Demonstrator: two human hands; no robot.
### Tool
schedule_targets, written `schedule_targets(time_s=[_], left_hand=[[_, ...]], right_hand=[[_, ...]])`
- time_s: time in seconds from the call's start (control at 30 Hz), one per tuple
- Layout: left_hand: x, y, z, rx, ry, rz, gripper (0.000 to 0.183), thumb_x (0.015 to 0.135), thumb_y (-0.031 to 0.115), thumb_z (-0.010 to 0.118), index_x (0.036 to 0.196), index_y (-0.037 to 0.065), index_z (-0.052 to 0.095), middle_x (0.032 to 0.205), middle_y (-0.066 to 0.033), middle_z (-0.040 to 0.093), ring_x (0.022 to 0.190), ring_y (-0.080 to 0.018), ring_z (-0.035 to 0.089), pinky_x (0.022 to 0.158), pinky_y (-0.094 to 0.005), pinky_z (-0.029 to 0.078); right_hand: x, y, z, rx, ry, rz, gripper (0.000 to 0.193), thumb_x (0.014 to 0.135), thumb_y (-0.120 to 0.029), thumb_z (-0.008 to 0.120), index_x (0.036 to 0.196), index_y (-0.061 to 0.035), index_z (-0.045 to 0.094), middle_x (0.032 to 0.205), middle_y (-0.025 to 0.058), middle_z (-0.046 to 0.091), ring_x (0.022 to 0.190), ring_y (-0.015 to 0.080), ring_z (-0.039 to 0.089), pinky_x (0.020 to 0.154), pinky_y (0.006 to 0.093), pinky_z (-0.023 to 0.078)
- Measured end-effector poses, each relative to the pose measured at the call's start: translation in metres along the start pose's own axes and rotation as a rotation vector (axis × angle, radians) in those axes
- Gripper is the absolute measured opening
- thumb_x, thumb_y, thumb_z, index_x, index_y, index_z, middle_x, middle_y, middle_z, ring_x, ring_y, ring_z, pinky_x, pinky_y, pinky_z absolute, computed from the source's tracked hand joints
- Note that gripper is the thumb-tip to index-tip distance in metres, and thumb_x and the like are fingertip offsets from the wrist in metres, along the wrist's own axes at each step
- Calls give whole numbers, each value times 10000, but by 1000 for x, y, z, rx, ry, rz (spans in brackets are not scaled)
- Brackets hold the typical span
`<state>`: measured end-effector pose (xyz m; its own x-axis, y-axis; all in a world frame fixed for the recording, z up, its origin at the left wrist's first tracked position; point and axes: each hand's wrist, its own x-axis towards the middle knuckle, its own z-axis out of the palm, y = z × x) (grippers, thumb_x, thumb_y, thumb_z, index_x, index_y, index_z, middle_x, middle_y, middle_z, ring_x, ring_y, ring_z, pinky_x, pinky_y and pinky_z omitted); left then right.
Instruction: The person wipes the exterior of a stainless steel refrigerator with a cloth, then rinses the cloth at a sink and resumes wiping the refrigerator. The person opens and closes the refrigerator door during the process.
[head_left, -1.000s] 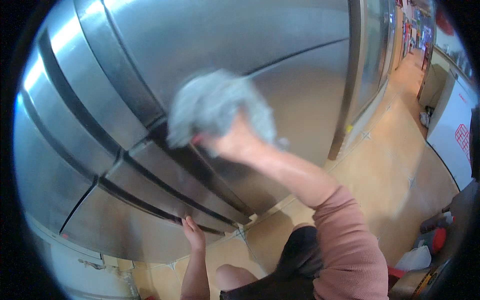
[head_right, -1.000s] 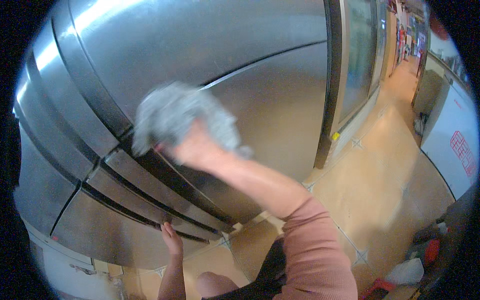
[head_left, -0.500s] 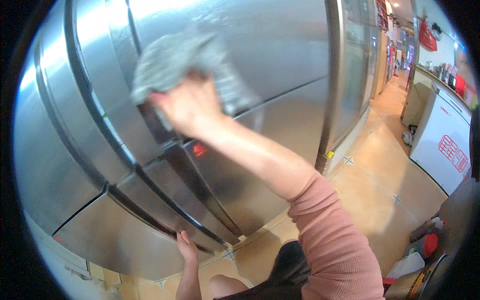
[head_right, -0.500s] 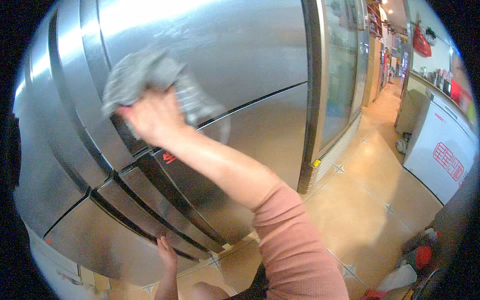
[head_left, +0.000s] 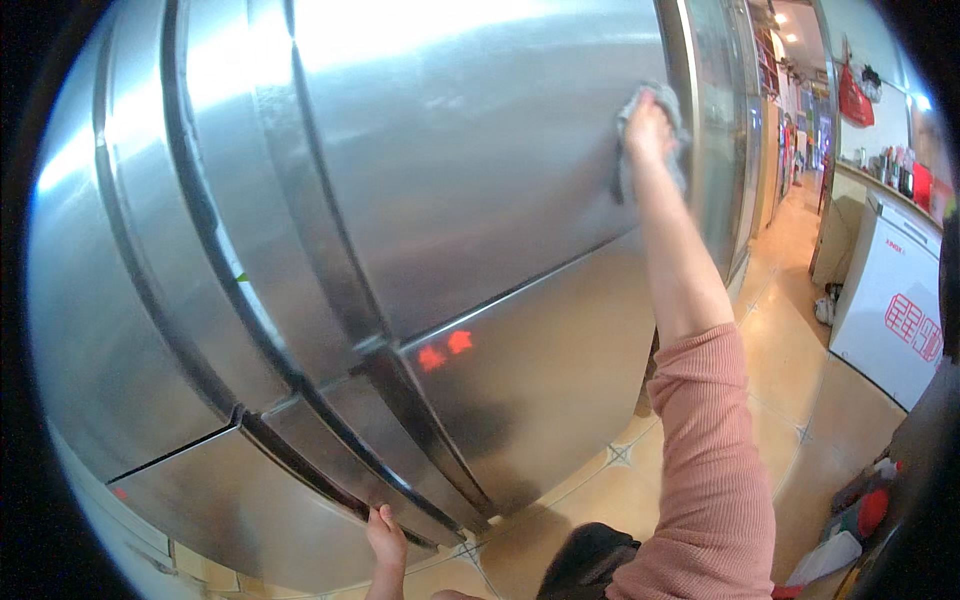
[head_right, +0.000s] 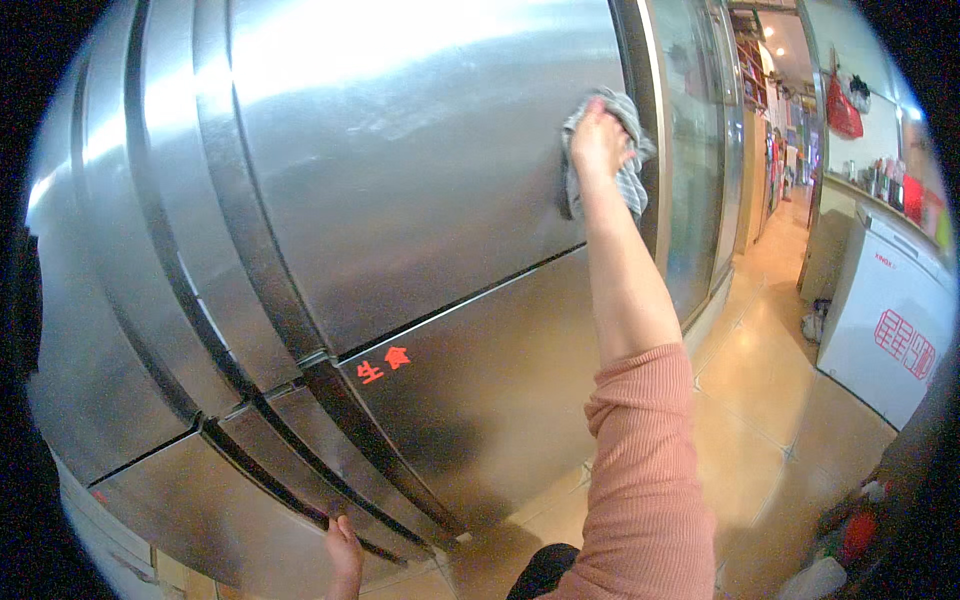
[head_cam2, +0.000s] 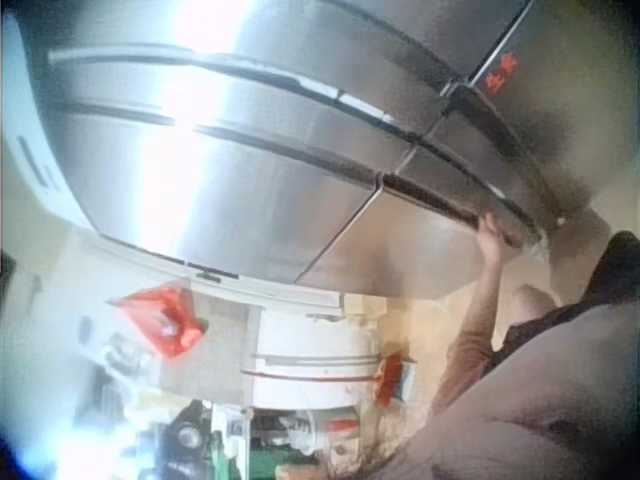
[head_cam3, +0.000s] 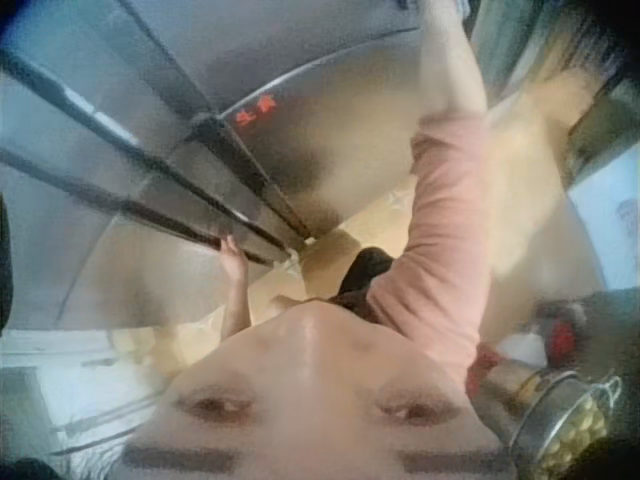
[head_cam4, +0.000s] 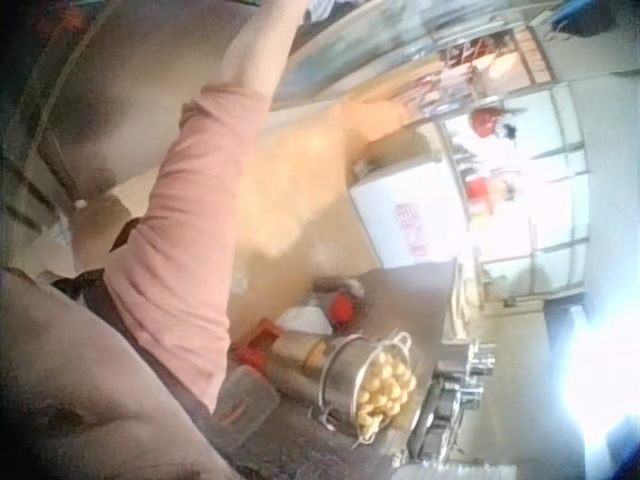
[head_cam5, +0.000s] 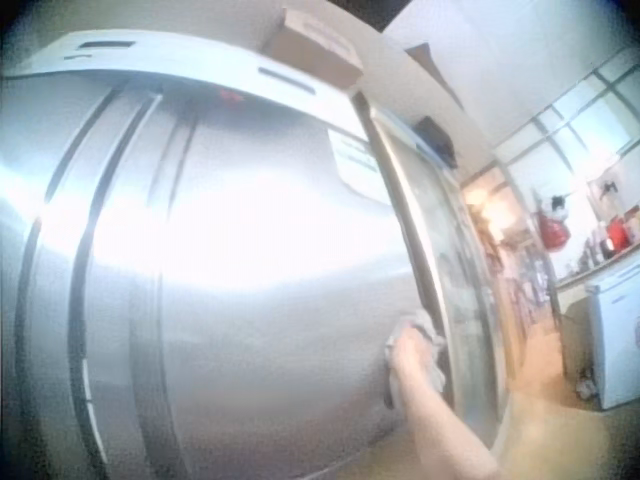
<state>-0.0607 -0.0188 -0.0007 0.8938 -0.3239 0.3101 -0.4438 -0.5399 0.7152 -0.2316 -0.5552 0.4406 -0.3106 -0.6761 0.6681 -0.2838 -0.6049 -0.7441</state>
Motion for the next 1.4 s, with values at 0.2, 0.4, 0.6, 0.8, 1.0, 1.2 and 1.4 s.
schedule_targets(time_s=[0.2,0.4,0.6,0.8,1.0,1.2,1.4], left_hand=[[4,-28,19,-112,66,62,364,973,291,384,1051,-30,539,889,-262,587,792,-438,545,703,-446,438],[5,-27,35,-290,175,124,413,990,305,343,1143,-35,521,990,-217,596,872,-353,559,789,-373,432],[0,-8,26,-96,85,-222,431,1001,306,319,1210,-36,479,1085,-188,591,951,-302,561,849,-349,418],[0,-18,31,-37,159,-29,417,997,299,331,1175,-46,481,1043,-238,586,927,-396,555,810,-394,428],[-1,-19,29,-62,200,36,403,1001,282,335,1134,-64,493,1001,-260,579,899,-399,548,788,-404,428],[2,-28,30,-34,141,-10,401,1005,277,334,1122,-72,493,993,-267,578,891,-362,554,798,-398,427],[4,-39,37,-198,184,3,401,1002,295,338,1117,-55,496,984,-224,598,868,-340,559,791,-372,432]], right_hand=[[-117,-192,1,-220,96,-1058,278,753,-166,631,993,-27,625,1043,180,599,1022,337,553,923,509,394],[-219,-221,-20,598,-294,-1044,356,874,-354,467,1097,-116,611,1153,186,565,1144,351,477,1029,474,295],[-118,-65,-3,498,-306,-748,449,874,-338,536,1206,-37,511,1270,211,488,1185,356,444,1005,474,335],[-41,93,-4,69,21,11,638,974,-429,221,966,80,605,1114,307,545,1149,420,449,1065,582,146],[-233,4,-14,284,-185,-622,438,880,-319,424,1119,14,578,1169,268,534,1165,403,434,1072,561,176],[-296,29,32,1062,-701,-191,208,794,-231,580,944,-88,604,986,107,602,981,263,547,867,406,423],[-142,104,-15,343,-257,-289,369,923,-331,414,839,-21,595,904,164,596,898,279,555,847,436,406]])
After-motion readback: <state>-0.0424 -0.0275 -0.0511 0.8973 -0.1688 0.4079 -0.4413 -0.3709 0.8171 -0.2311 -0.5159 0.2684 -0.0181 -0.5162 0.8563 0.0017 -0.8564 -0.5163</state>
